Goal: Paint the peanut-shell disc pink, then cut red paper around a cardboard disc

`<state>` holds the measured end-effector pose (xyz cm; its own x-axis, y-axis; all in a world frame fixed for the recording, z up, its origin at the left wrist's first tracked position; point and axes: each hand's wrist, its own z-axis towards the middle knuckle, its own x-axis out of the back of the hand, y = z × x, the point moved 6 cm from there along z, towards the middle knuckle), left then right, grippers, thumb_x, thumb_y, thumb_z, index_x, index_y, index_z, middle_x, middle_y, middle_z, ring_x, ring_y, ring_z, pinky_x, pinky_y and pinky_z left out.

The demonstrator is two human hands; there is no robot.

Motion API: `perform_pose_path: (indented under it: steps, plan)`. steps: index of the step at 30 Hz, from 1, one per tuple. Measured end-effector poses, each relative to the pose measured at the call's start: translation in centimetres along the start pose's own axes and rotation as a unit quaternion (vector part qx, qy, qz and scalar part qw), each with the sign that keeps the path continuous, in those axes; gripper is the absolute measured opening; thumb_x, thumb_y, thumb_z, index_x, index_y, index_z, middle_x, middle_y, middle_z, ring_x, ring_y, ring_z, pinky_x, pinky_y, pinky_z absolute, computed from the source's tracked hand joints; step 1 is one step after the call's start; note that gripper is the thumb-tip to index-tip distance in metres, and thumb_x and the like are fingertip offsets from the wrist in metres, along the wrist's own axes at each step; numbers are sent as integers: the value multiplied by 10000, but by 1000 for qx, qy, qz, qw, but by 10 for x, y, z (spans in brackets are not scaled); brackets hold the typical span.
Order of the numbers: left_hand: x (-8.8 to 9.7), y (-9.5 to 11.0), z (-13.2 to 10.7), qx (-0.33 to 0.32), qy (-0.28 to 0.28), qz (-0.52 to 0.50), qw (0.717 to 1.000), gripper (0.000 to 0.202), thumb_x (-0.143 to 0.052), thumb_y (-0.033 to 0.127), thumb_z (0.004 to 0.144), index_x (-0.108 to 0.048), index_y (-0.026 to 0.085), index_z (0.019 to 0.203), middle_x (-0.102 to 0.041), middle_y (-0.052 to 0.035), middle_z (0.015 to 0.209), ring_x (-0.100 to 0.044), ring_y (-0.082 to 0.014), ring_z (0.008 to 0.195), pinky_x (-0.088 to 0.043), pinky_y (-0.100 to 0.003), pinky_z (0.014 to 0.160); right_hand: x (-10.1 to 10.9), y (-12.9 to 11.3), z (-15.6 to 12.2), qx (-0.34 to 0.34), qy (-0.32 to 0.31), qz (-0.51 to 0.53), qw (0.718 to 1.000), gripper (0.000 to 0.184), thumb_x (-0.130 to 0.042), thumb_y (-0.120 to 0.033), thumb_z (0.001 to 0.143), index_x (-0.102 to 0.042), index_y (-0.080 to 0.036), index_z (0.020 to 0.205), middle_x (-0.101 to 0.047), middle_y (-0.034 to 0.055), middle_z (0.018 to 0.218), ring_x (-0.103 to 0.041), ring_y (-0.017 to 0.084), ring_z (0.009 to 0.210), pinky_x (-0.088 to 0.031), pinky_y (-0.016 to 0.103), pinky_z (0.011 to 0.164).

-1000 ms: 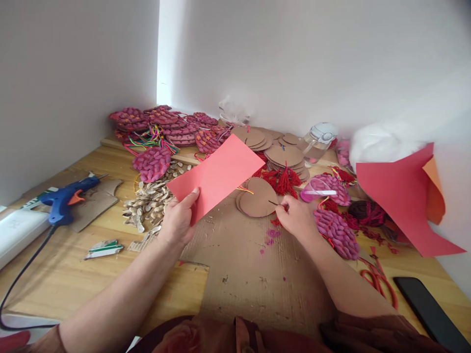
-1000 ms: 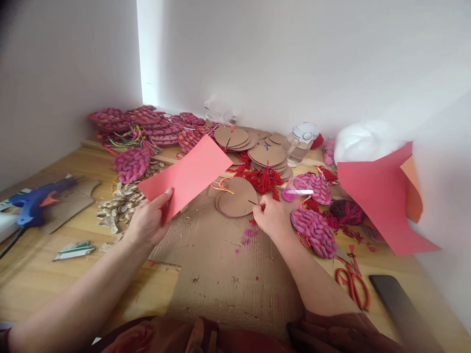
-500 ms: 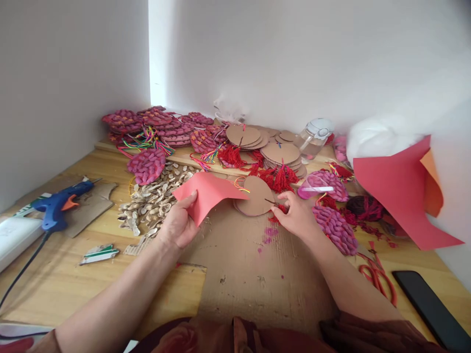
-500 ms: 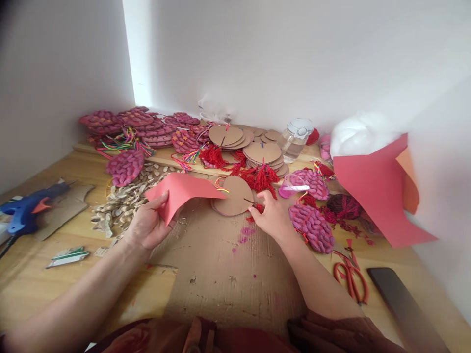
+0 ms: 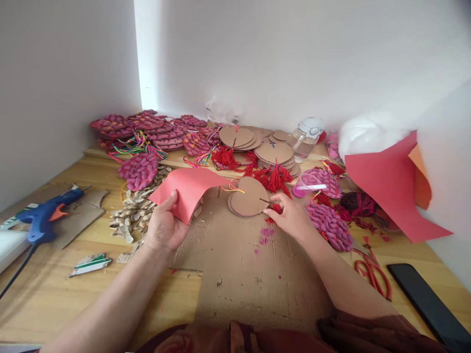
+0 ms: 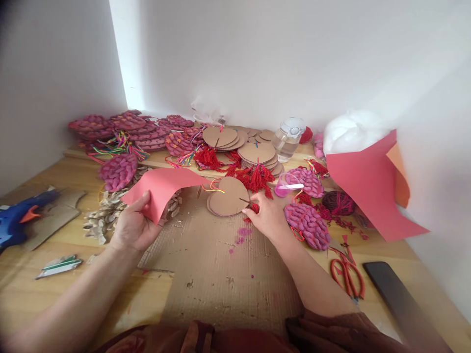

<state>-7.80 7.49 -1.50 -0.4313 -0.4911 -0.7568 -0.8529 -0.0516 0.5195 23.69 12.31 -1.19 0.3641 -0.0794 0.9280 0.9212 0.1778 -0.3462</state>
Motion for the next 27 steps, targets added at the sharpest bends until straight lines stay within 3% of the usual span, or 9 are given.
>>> perform_pose_path:
  steps: [11, 21, 27]
  plan:
    - [-1, 2, 0, 3, 3, -9, 1000, 297, -431, 126, 1007, -679, 71, 1160, -798, -98, 816, -777, -181, 711, -649, -251, 677, 3, -9, -2, 20, 7, -10, 1000, 334, -693, -476, 825, -645, -226, 1042, -631, -3, 683, -572, 178, 588, -319, 288, 571]
    - [-4, 4, -4, 3, 12, -12, 1000, 297, -418, 116, 1006, -689, 107, 1127, -791, -69, 768, -767, -171, 668, -640, -228, 613, 4, -1, -5, 20, -24, -12, 999, 344, -716, -431, 815, -648, -210, 1069, -623, 0, 681, -559, 175, 600, -310, 280, 560]
    - [-3, 4, -4, 13, 15, 0, 1000, 308, -398, 123, 1012, -692, 148, 1099, -785, -45, 749, -769, -163, 681, -636, -219, 627, 10, -2, -3, 13, -4, 12, 1000, 381, -712, -472, 815, -662, -201, 1077, -683, 37, 800, -608, 191, 698, -381, 299, 632]
